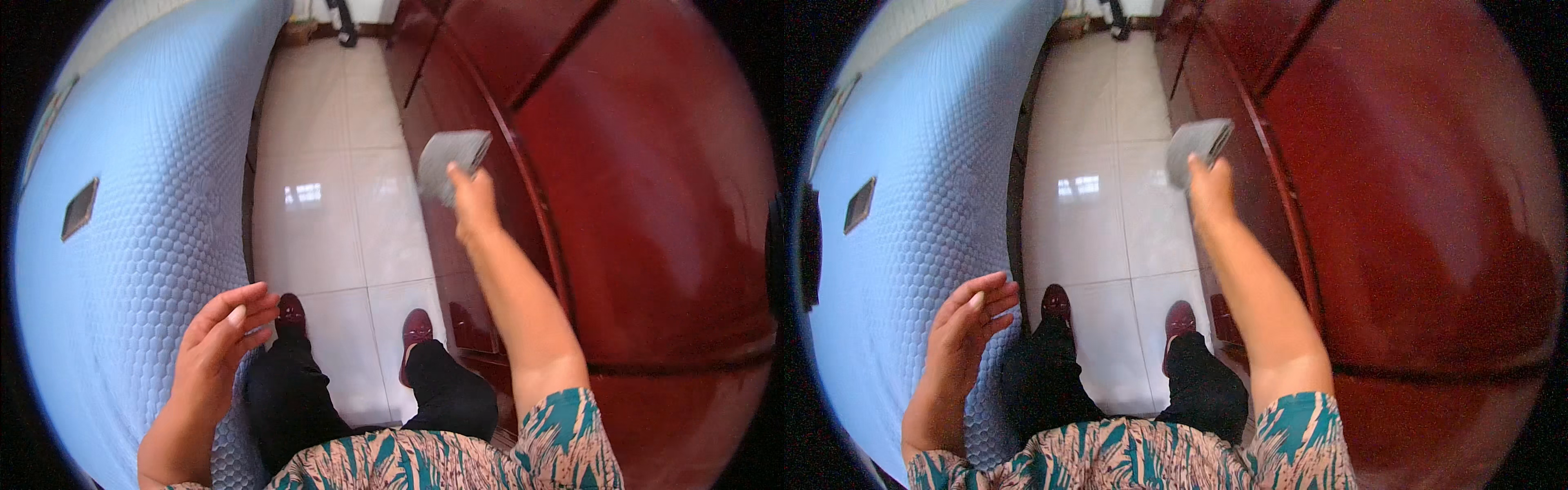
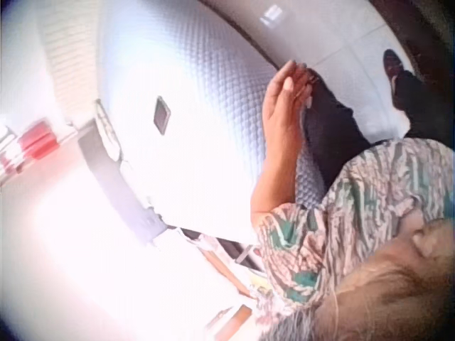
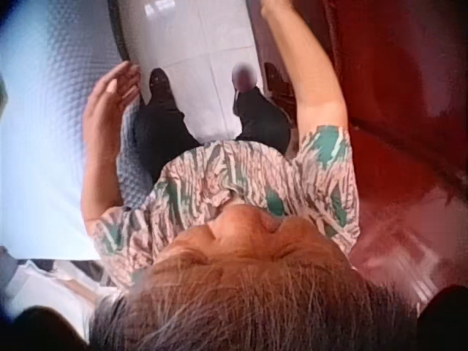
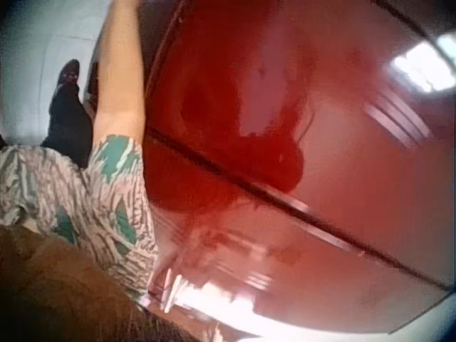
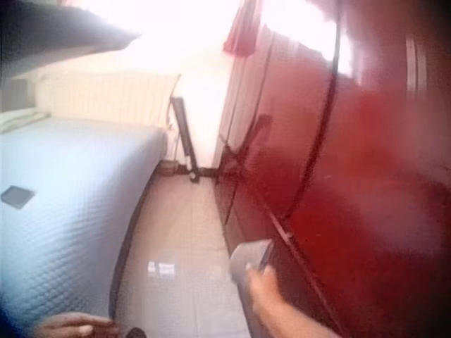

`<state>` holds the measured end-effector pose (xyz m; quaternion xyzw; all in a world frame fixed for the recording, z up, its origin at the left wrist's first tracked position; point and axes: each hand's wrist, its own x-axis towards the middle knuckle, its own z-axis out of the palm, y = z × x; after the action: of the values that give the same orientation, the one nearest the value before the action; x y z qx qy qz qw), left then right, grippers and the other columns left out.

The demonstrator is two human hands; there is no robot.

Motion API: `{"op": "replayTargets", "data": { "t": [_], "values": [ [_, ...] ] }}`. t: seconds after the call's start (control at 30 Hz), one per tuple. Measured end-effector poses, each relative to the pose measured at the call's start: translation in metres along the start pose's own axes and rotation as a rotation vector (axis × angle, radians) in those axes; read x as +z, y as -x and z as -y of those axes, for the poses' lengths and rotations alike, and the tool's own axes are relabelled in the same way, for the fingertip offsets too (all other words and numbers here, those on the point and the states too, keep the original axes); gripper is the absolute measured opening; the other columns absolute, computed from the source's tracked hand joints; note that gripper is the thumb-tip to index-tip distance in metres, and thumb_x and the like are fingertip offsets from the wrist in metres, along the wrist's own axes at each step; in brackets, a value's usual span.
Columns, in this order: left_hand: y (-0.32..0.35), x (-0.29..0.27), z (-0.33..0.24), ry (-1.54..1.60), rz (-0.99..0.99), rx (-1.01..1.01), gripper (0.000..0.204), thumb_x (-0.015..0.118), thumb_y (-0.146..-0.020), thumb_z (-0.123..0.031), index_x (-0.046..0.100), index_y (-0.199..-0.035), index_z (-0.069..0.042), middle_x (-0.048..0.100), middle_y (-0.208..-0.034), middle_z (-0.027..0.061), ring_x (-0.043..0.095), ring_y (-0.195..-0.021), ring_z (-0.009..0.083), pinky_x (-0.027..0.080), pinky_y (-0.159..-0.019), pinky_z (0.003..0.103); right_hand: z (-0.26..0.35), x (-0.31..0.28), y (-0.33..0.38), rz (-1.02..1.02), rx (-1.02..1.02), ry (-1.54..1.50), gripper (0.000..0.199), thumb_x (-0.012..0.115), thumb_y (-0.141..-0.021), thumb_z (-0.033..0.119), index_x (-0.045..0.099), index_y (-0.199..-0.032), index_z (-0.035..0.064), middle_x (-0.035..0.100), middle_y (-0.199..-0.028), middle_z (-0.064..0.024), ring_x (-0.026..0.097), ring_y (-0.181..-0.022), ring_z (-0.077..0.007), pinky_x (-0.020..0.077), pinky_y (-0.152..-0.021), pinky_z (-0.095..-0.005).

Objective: The person wipes the doors and drawers of a wooden wardrobe using a grey cloth. They move the edge of a bedspread to reach the bottom section of the furniture.

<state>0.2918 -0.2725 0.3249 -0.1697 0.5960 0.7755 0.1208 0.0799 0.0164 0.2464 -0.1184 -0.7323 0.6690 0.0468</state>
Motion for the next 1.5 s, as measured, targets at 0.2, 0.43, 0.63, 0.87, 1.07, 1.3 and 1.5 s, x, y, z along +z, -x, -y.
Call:
{"op": "replayTargets", "data": {
  "t": [0.2, 0.43, 0.63, 0.87, 1.07, 1.3, 1.5],
  "values": [
    [-0.003, -0.017, -0.005, 0.089, -0.128, -0.061, 0.040, 0.047, -0.091, -0.019, 0.048, -0.126, 0.001, 0.056, -0.122, 0.0154, 0.054, -0.113, 0.0215, 0.043, -0.093, 0.033, -0.015, 0.037, -0.052, 0.111, 0.046, 0.093, 0.035, 0.056, -0.089, 0.019, 0.052, -0.117, -0.0017, 0.058, -0.111, -0.0106, 0.055, -0.100, -0.0197, 0.0377, -0.094, -0.0328],
    [0.000, -0.041, -0.002, 0.127, -0.081, -0.043, 0.042, 0.048, -0.090, -0.018, 0.047, -0.127, 0.002, 0.055, -0.124, 0.0158, 0.052, -0.116, 0.0224, 0.042, -0.095, 0.034, -0.026, 0.045, -0.067, 0.151, -0.014, 0.300, 0.031, 0.056, -0.089, 0.017, 0.055, -0.114, -0.0013, 0.060, -0.108, -0.0088, 0.055, -0.098, -0.0177, 0.0400, -0.090, -0.0309],
    [-0.007, -0.057, 0.008, 0.121, -0.116, -0.004, 0.047, 0.054, -0.088, -0.026, 0.047, -0.127, 0.000, 0.055, -0.124, 0.0145, 0.053, -0.115, 0.0222, 0.043, -0.094, 0.034, -0.009, 0.066, -0.078, 0.159, -0.251, 0.544, 0.028, 0.059, -0.084, 0.017, 0.059, -0.108, 0.0021, 0.063, -0.103, -0.0194, 0.061, -0.096, -0.0315, 0.0455, -0.082, -0.0356],
    [-0.010, -0.081, 0.009, 0.118, -0.170, 0.121, 0.050, 0.055, -0.088, -0.027, 0.045, -0.129, -0.001, 0.053, -0.128, 0.0137, 0.050, -0.119, 0.0238, 0.041, -0.097, 0.037, 0.023, 0.062, -0.070, 0.179, -0.622, 0.910, 0.035, 0.050, -0.079, 0.000, 0.060, -0.112, 0.0073, 0.062, -0.106, -0.0175, 0.059, -0.099, -0.0354, 0.0463, -0.085, -0.0381],
    [-0.011, -0.076, -0.005, 0.184, -0.189, 0.162, 0.054, 0.053, -0.090, -0.031, 0.041, -0.133, -0.002, 0.049, -0.132, 0.0137, 0.048, -0.121, 0.0244, 0.040, -0.097, 0.037, 0.009, 0.030, -0.060, 0.207, -0.730, 0.968, 0.044, 0.046, -0.074, -0.010, 0.060, -0.112, 0.0053, 0.062, -0.110, -0.0162, 0.059, -0.102, -0.0335, 0.0478, -0.086, -0.0381],
    [-0.020, -0.071, -0.009, 0.262, -0.253, 0.103, 0.054, 0.048, -0.091, -0.035, 0.040, -0.134, -0.003, 0.048, -0.133, 0.0123, 0.048, -0.119, 0.0230, 0.039, -0.098, 0.035, -0.029, 0.007, -0.050, 0.136, -0.554, 0.878, 0.041, 0.045, -0.077, -0.007, 0.060, -0.113, 0.0062, 0.062, -0.110, -0.0156, 0.057, -0.104, -0.0342, 0.0457, -0.087, -0.0413],
    [-0.019, -0.060, -0.005, 0.057, -0.236, -0.004, 0.045, 0.053, -0.089, -0.027, 0.048, -0.128, -0.005, 0.055, -0.123, 0.0107, 0.053, -0.112, 0.0213, 0.043, -0.093, 0.035, -0.029, 0.024, -0.014, 0.069, -0.165, 0.488, 0.025, 0.055, -0.087, 0.010, 0.060, -0.110, 0.0015, 0.065, -0.093, -0.0124, 0.060, -0.088, -0.0167, 0.0462, -0.081, -0.0299]
  ]
}}
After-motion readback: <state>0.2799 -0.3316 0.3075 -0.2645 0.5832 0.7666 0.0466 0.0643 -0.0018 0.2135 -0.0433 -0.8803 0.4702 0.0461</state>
